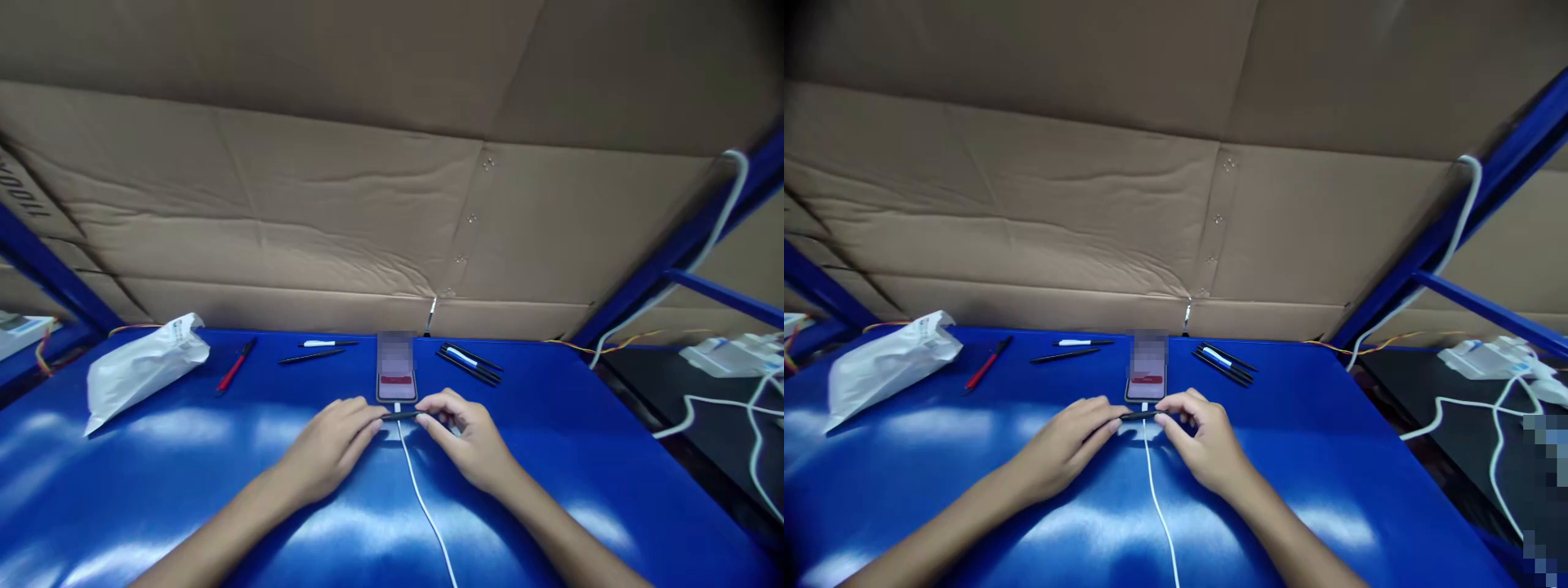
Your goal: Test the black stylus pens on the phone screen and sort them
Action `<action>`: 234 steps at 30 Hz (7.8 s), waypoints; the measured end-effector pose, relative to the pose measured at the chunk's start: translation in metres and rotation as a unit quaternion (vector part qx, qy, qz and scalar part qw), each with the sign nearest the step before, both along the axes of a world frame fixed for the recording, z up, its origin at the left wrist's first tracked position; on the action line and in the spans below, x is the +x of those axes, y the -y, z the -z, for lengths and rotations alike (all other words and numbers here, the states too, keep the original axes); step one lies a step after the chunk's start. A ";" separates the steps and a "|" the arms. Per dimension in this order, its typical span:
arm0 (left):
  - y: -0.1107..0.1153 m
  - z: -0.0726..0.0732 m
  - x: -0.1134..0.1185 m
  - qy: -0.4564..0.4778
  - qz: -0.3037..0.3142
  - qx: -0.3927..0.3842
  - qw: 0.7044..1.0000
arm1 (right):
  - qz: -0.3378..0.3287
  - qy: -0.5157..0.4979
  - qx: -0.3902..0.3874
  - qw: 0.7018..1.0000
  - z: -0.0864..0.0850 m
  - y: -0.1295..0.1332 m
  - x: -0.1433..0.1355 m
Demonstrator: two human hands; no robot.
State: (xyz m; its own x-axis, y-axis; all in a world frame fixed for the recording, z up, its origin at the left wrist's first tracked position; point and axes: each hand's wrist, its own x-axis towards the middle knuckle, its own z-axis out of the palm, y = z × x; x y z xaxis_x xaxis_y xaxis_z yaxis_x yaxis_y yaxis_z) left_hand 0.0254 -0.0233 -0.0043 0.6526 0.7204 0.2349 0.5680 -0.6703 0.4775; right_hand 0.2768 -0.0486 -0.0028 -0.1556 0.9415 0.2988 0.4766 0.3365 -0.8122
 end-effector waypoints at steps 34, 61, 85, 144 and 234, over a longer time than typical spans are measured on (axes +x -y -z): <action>0.005 0.000 0.003 -0.018 0.030 0.063 0.997 | -0.082 0.027 -0.125 0.988 -0.002 0.003 -0.006; 0.004 0.002 0.021 0.481 -0.178 -0.354 0.782 | -0.153 0.006 -0.208 0.966 -0.016 0.014 -0.015; -0.045 -0.012 -0.038 0.207 -0.234 -0.087 0.946 | 0.196 0.247 0.049 0.948 -0.006 -0.032 0.065; -0.008 -0.007 -0.005 0.122 -0.008 -0.128 0.984 | -0.047 0.000 -0.100 0.994 -0.005 0.000 0.003; -0.014 -0.017 -0.015 -0.040 0.004 -0.137 0.990 | -0.062 0.118 -0.029 0.991 0.001 -0.006 0.008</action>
State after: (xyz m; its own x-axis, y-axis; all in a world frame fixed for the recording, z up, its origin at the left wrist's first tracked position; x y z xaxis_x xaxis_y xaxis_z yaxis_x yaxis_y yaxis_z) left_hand 0.0108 -0.0091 0.0132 0.6668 0.7449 -0.0214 0.6069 -0.5262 0.5956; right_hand 0.2851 -0.0428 -0.0033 -0.3310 0.9252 0.1857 0.6130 0.3604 -0.7031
